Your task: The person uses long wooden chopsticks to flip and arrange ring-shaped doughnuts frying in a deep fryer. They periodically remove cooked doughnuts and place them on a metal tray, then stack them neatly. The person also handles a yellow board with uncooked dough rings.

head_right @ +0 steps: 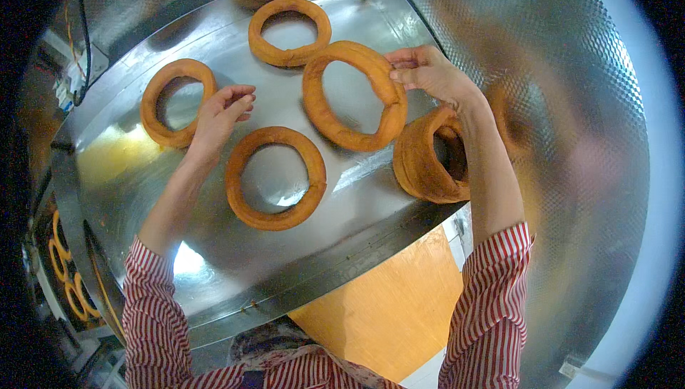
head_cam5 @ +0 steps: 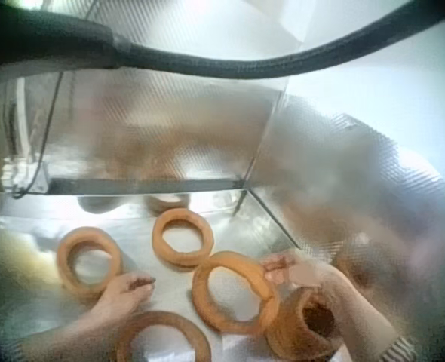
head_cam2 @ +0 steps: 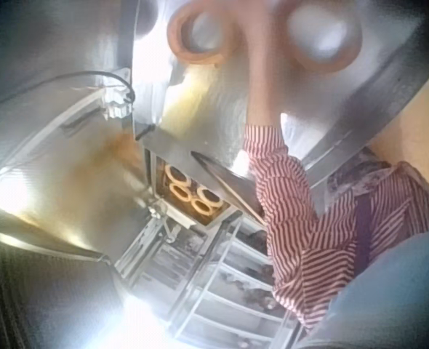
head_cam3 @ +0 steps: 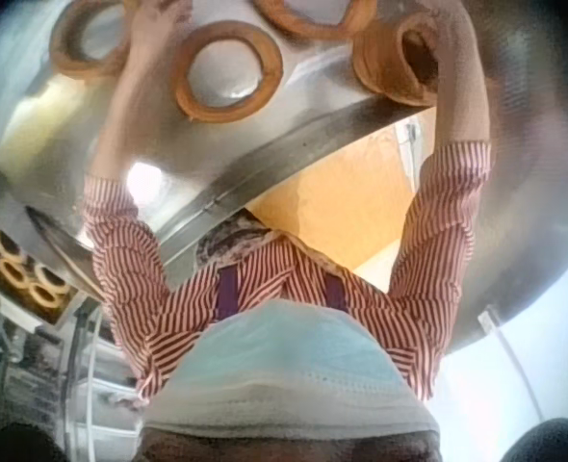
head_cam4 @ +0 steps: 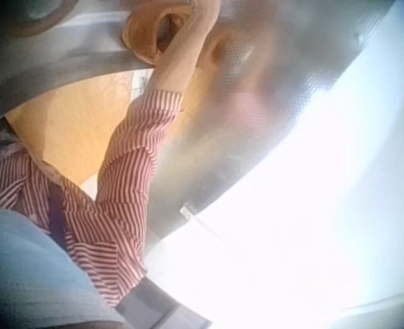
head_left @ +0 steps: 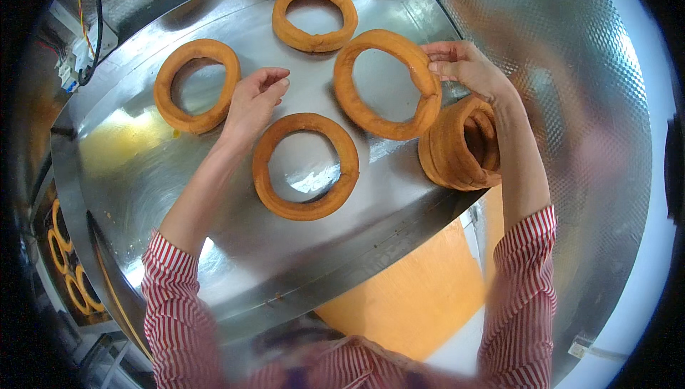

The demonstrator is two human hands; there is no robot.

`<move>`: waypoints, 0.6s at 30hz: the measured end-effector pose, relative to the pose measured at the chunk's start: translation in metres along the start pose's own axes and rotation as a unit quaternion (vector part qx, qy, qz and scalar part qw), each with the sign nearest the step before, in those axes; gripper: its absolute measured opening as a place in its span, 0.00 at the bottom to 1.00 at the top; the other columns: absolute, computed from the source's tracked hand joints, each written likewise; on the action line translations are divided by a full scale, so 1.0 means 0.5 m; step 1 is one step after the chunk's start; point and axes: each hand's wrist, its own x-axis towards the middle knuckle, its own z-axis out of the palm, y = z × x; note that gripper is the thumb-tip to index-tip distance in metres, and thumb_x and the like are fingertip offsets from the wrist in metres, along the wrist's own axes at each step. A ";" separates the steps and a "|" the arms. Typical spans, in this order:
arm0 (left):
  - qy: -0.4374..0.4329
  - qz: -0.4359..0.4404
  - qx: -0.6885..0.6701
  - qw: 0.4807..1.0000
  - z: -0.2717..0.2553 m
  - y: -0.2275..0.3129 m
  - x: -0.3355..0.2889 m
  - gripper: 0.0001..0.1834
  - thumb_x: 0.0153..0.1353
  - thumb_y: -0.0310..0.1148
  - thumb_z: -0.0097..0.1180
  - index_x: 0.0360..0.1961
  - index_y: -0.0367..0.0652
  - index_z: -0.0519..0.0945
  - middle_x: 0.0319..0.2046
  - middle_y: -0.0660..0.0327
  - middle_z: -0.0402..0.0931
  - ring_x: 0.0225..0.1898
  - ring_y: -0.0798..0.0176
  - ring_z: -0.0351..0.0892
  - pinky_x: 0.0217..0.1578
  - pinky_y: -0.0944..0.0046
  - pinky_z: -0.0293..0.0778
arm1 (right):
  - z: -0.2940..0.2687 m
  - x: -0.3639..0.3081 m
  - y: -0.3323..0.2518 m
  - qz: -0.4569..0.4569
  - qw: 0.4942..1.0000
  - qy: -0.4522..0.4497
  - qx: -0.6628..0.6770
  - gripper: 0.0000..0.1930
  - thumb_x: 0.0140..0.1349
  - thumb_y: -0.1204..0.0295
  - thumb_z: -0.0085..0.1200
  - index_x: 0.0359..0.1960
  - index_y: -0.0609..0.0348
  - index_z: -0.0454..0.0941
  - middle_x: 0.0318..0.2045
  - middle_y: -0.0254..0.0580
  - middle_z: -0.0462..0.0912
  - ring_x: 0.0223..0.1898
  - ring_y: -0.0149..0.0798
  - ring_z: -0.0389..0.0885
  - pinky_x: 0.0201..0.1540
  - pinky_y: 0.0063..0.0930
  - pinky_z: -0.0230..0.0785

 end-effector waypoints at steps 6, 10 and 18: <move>0.035 0.002 0.079 0.996 -0.040 -0.041 -0.012 0.16 0.60 0.36 0.50 0.46 0.38 0.74 0.36 0.64 0.73 0.39 0.71 0.70 0.38 0.69 0.68 | 0.082 -0.027 0.031 -0.076 0.936 0.296 -0.174 0.15 0.51 0.75 0.54 0.42 0.64 0.75 0.33 0.49 0.80 0.34 0.43 0.80 0.38 0.29 0.70; -0.002 -0.085 0.083 0.993 -0.080 -0.056 -0.087 0.17 0.61 0.39 0.48 0.46 0.40 0.74 0.35 0.64 0.73 0.38 0.71 0.70 0.37 0.69 0.68 | 0.221 -0.132 0.045 0.038 0.982 0.102 -0.152 0.16 0.51 0.74 0.52 0.44 0.63 0.74 0.30 0.49 0.80 0.33 0.46 0.80 0.37 0.32 0.71; -0.051 -0.226 -0.077 0.970 -0.084 -0.079 -0.172 0.18 0.62 0.44 0.46 0.47 0.45 0.71 0.38 0.66 0.73 0.38 0.69 0.72 0.35 0.64 0.71 | 0.395 -0.151 0.083 0.179 0.962 0.022 0.207 0.19 0.54 0.78 0.52 0.48 0.70 0.65 0.39 0.47 0.74 0.33 0.36 0.78 0.33 0.24 0.75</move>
